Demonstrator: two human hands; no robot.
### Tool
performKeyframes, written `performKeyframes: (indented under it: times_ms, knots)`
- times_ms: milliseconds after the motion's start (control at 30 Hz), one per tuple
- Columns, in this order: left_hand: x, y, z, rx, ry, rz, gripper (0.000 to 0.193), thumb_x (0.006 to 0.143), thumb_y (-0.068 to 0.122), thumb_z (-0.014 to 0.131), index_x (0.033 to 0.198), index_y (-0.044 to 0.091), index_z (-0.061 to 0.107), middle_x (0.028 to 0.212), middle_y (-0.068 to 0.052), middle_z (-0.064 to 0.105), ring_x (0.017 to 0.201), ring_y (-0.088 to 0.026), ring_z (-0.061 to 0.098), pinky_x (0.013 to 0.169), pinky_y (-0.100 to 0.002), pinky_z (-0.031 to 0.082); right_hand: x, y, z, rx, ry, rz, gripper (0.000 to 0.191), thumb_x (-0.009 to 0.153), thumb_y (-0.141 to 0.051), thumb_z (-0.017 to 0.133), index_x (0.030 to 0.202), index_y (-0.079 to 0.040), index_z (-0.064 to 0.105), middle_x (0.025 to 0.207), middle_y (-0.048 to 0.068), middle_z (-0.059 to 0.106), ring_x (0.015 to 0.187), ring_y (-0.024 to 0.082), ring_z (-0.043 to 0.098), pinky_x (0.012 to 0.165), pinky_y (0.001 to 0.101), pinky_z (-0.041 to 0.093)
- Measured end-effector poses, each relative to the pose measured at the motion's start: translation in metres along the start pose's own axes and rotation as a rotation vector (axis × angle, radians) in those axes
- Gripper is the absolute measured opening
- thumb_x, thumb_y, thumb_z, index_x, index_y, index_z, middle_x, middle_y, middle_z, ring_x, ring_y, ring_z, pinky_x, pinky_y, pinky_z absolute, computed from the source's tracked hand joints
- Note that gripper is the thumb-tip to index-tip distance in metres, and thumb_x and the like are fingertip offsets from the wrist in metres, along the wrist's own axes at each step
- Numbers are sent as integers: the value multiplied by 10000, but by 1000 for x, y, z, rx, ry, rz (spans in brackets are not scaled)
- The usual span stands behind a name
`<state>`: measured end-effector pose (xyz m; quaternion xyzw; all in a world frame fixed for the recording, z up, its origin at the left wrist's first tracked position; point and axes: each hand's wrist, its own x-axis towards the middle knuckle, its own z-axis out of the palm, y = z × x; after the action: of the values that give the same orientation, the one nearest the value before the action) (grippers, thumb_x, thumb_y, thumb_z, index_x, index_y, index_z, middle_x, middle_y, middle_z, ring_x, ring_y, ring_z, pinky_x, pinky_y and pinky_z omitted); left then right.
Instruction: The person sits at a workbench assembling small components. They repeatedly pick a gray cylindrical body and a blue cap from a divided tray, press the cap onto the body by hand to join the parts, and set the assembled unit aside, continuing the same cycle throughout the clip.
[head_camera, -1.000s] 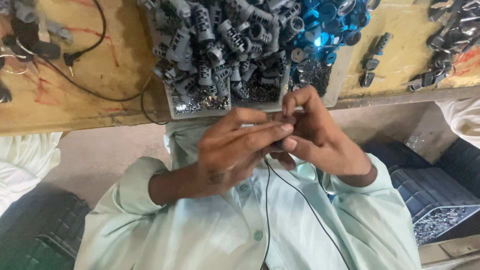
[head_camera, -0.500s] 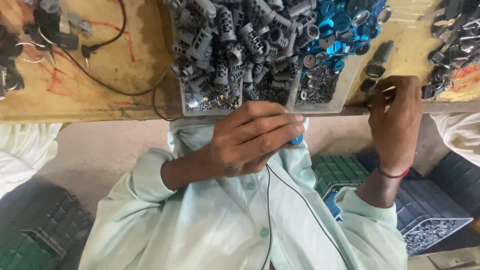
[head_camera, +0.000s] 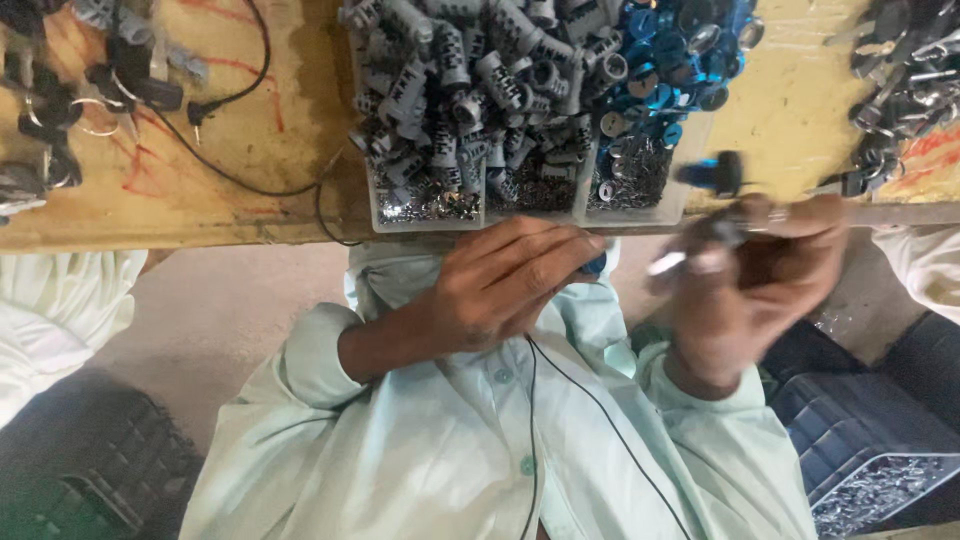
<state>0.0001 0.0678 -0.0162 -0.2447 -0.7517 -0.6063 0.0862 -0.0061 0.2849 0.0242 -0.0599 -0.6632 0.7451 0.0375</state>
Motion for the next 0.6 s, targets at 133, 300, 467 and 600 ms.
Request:
performKeyframes:
  times_ms: [133,300,467,600]
  knots:
    - [-1,2,-8,189,-18,87,408,883,-104,729,1275,-102,620,1182,-204,689,1051,-335,708,879,-413,608,-22,26,15,-191,-52,-133,378,1001,49,678,1180,-62,364,997,137,620,644,142,673,503,235,558]
    - [-5,-1,-5,-65,-49,-37,392,935,-126,746,1296,-103,596,1229,-206,681,1065,-339,700,895,-412,599,-14,30,-4,-484,-321,-409,418,964,152,719,1260,12,459,1006,237,642,723,218,646,601,270,526]
    - [-10,-5,6,-303,-21,-214,378,893,-75,802,1224,-16,630,1125,-136,724,988,-258,732,840,-354,602,-9,21,-18,-659,-457,-312,451,963,167,684,1343,-53,579,1051,172,687,757,243,690,648,307,536]
    - [-12,-2,3,-391,30,-329,300,931,-53,781,1187,22,643,1085,-106,740,994,-231,765,812,-314,612,-16,37,-12,-707,-491,-449,557,956,94,736,1428,-116,529,1214,138,641,901,293,669,770,374,561]
